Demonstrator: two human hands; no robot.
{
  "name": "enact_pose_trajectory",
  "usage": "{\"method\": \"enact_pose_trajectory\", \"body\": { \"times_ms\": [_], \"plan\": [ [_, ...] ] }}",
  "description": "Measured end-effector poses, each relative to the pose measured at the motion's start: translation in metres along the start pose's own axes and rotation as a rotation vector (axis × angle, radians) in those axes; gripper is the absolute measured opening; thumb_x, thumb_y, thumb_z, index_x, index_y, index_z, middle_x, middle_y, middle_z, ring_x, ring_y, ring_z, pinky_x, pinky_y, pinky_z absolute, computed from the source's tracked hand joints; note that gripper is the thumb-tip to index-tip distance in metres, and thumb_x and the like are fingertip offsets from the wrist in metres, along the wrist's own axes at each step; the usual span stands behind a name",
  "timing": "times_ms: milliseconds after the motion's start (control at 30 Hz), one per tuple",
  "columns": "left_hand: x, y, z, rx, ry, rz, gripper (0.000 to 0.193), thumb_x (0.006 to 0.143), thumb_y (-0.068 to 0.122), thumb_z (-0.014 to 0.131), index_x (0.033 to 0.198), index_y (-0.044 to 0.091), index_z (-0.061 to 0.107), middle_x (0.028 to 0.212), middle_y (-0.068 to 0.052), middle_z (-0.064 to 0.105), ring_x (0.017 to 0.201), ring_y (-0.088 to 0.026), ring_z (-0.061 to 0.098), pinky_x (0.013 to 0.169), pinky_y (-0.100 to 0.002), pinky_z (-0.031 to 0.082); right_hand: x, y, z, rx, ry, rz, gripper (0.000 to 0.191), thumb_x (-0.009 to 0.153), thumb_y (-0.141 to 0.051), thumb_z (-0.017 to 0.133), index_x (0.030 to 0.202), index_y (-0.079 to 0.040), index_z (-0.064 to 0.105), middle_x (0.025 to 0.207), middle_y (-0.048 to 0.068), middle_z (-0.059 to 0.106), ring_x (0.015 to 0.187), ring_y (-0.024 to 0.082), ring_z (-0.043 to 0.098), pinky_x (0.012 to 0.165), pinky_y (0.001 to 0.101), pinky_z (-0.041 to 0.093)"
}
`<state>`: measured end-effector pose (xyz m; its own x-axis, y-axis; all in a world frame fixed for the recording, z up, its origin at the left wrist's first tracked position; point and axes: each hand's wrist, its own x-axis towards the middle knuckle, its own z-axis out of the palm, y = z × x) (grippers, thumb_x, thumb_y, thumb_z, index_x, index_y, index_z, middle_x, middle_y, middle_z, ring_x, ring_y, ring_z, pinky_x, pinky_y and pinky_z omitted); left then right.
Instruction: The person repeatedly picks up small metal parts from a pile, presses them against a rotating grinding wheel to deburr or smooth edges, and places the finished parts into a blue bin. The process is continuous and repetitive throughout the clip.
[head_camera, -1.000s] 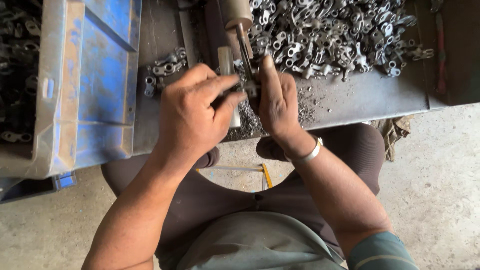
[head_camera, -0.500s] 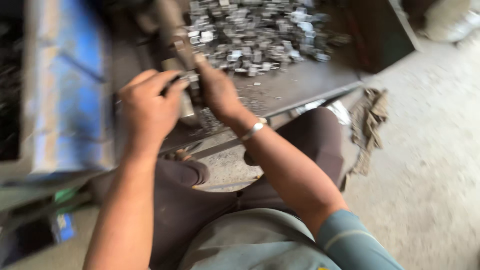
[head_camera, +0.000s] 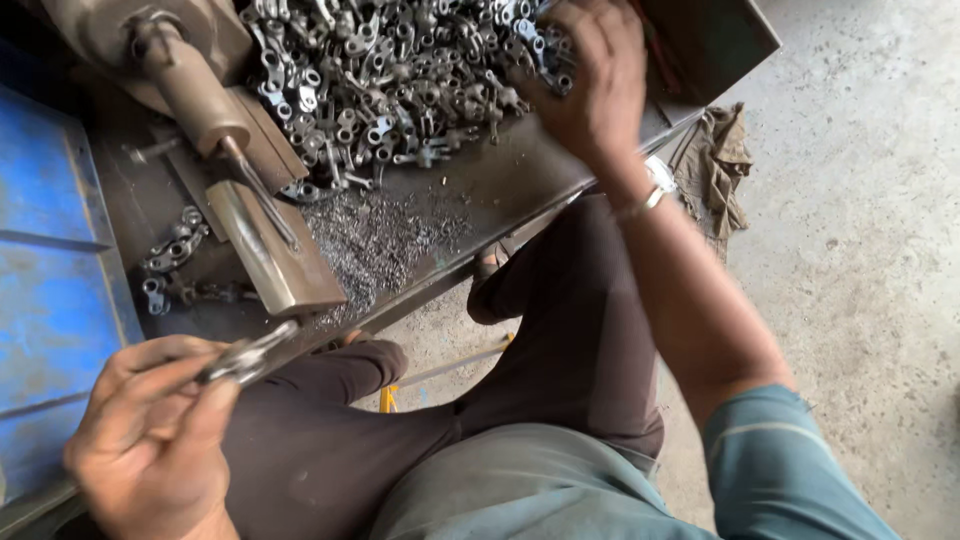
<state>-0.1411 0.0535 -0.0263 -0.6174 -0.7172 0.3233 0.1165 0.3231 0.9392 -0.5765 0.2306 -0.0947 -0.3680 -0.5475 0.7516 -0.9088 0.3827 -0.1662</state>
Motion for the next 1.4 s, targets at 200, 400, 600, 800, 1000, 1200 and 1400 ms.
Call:
{"method": "enact_pose_trajectory", "body": {
  "times_ms": [200,400,600,800,1000,1200,1400],
  "plan": [
    [0.0,-0.029,-0.004,-0.92,0.139,-0.272,0.016,0.103,0.008,0.059,0.111,-0.004,0.065,0.107,-0.022,0.067,0.1,-0.033,0.07,0.095,-0.046,0.06,-0.021,0.029,0.023,-0.04,-0.214,0.092,0.062,0.109,-0.027,0.075,0.158,-0.007,0.043,0.139,0.022,0.062,0.128,0.041,0.056,0.116,0.0554,0.043],
    [0.0,-0.038,0.017,-1.091,0.153,-0.599,0.017,0.101,0.012,0.062,0.109,-0.003,0.064,0.087,-0.015,0.062,0.065,-0.02,0.055,0.054,-0.027,0.043,-0.033,-0.007,0.005,0.203,-0.219,0.282,0.052,0.103,-0.007,0.067,0.153,-0.005,0.05,0.13,0.02,0.069,0.123,0.036,0.064,0.108,0.042,0.051],
    [-0.019,-0.035,0.014,-0.7,0.12,-0.541,0.014,0.103,0.009,0.066,0.109,-0.004,0.065,0.087,-0.01,0.057,0.07,-0.015,0.05,0.059,-0.027,0.038,-0.014,0.0,-0.028,0.261,-0.348,0.216,0.034,0.09,-0.007,0.079,0.124,-0.007,0.074,0.114,0.013,0.076,0.104,0.024,0.073,0.094,0.035,0.059],
    [-0.024,-0.02,0.012,-0.552,0.138,-0.482,0.013,0.1,0.005,0.066,0.109,-0.004,0.066,0.084,-0.01,0.06,0.067,-0.014,0.05,0.058,-0.025,0.038,-0.006,0.004,-0.029,0.156,-0.186,0.192,0.024,0.098,-0.006,0.079,0.122,-0.005,0.076,0.117,0.012,0.078,0.106,0.023,0.073,0.094,0.0339,0.059],
    [0.0,0.011,0.041,0.094,-0.152,-0.037,0.011,0.094,0.001,0.071,0.105,0.001,0.07,0.091,-0.005,0.068,0.075,-0.013,0.061,0.068,-0.026,0.049,-0.032,-0.079,-0.018,1.582,-0.066,1.044,0.046,0.103,-0.013,0.068,0.144,0.002,0.054,0.112,0.01,0.069,0.098,0.02,0.069,0.086,0.0364,0.061],
    [0.033,0.025,0.068,0.28,-0.199,0.188,0.028,0.095,0.006,0.074,0.121,-0.001,0.068,0.097,-0.014,0.068,0.084,-0.028,0.071,0.072,-0.037,0.057,-0.054,-0.173,-0.015,1.87,-0.342,1.054,0.049,0.102,-0.009,0.065,0.147,0.001,0.048,0.108,0.012,0.07,0.098,0.022,0.069,0.086,0.0353,0.058],
    [0.044,0.031,0.058,0.26,-0.224,0.137,0.026,0.091,0.017,0.083,0.111,0.004,0.073,0.091,-0.012,0.072,0.075,-0.025,0.073,0.065,-0.035,0.057,-0.049,-0.201,-0.022,1.831,-0.486,0.728,0.059,0.097,-0.003,0.08,0.147,-0.001,0.05,0.113,0.009,0.067,0.105,0.018,0.065,0.095,0.0346,0.056]
  ]
}}
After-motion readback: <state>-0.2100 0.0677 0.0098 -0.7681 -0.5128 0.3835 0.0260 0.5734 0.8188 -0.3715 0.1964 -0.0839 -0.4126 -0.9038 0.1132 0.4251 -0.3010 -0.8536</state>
